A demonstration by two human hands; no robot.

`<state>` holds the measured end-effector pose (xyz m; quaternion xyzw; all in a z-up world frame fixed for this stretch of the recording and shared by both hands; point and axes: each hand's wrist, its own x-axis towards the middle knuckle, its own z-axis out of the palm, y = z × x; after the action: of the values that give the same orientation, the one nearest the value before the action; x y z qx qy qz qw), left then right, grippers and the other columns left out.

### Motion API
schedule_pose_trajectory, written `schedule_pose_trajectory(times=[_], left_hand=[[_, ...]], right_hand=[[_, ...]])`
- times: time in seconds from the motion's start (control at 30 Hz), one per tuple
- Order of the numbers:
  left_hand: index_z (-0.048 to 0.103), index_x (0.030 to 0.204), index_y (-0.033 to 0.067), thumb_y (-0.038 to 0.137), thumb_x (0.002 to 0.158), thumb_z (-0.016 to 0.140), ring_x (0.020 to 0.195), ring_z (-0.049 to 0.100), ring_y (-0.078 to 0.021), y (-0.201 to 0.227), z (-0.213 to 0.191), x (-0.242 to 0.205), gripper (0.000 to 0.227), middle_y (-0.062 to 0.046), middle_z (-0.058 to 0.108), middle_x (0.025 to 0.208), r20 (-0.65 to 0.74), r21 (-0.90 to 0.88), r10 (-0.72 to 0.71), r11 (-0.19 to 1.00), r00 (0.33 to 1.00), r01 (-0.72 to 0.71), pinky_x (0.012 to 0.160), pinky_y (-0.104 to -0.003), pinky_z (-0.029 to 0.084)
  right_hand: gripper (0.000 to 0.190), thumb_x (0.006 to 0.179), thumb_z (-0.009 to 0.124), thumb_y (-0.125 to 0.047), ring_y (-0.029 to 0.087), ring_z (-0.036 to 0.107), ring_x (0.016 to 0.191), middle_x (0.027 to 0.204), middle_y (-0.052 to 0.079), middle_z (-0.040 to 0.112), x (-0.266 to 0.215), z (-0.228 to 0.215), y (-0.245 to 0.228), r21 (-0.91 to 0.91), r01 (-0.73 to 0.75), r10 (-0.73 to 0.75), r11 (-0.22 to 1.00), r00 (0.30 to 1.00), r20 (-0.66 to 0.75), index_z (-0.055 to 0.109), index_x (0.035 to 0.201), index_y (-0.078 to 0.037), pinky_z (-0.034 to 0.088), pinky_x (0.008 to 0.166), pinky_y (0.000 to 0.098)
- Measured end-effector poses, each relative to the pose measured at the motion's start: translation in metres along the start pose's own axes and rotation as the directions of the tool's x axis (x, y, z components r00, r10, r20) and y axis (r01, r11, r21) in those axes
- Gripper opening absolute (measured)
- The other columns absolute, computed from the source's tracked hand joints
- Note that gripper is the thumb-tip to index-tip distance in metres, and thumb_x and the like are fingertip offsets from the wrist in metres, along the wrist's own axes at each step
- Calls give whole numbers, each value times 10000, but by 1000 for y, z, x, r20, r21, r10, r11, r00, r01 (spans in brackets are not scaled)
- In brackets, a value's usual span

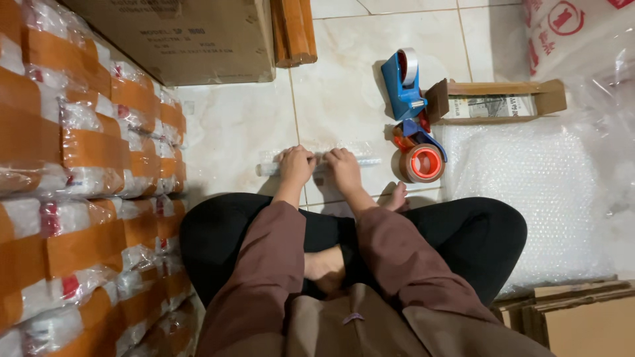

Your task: The person sits on the floor and wraps a blue pen in bubble wrap, securing it with clear tape. They then place the wrapped pen onto a piece of cardboard, roll the cardboard around it to form a tube, and seal the tube with orange packing tape using a handheld dispenser.

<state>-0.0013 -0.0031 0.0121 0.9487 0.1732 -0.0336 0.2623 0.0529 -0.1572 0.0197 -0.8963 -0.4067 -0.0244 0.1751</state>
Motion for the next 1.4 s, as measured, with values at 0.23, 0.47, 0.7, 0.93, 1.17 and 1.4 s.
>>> schedule_pose_trajectory(times=[0.23,0.47,0.7,0.93,1.17,1.4], left_hand=[[695,922,238,339,867,573,1160,426,-221,19,-28,0,167,21,523,1079,18,-11,-30,999,999,30,1022,-517,305],[618,998,280,321,866,548,1105,493,-210,-6,8,20,155,25,556,999,105,-5,-60,998,993,61,952,-481,334],[670,741,202,251,796,639,835,653,-279,-11,26,22,80,-46,652,754,-83,-15,67,998,994,-68,777,-407,497],[647,729,158,179,783,677,797,633,-275,6,-9,6,65,-43,613,729,-160,-95,123,986,979,-139,769,-383,493],[644,832,164,142,837,630,863,629,-265,1,-5,7,27,-38,627,785,-74,-159,199,965,977,-208,820,-377,494],[697,910,188,110,757,671,910,618,-258,8,-24,-11,173,-35,638,820,25,-93,208,974,978,-205,856,-378,492]], right_hand=[[74,885,495,-178,159,555,949,895,-40,596,-5,15,4,-62,79,-84,995,993,-82,560,892,-212,459,805,259],[73,892,500,-176,182,579,911,895,-28,620,7,-7,2,132,122,-128,984,991,34,562,905,-211,457,821,300],[35,845,567,-261,177,465,1010,1013,-57,498,-1,5,1,-93,35,-33,995,999,21,597,853,-243,371,933,351],[79,873,536,-244,140,514,833,776,-45,522,2,7,0,-188,144,-164,972,982,-97,613,858,-231,408,834,309],[81,849,556,-234,168,519,735,718,-19,513,0,17,6,-247,183,-240,952,944,-225,586,779,-207,426,714,302],[62,818,563,-236,193,514,734,738,-2,494,-3,8,-1,-283,201,-269,938,937,-222,591,783,-193,423,670,310]])
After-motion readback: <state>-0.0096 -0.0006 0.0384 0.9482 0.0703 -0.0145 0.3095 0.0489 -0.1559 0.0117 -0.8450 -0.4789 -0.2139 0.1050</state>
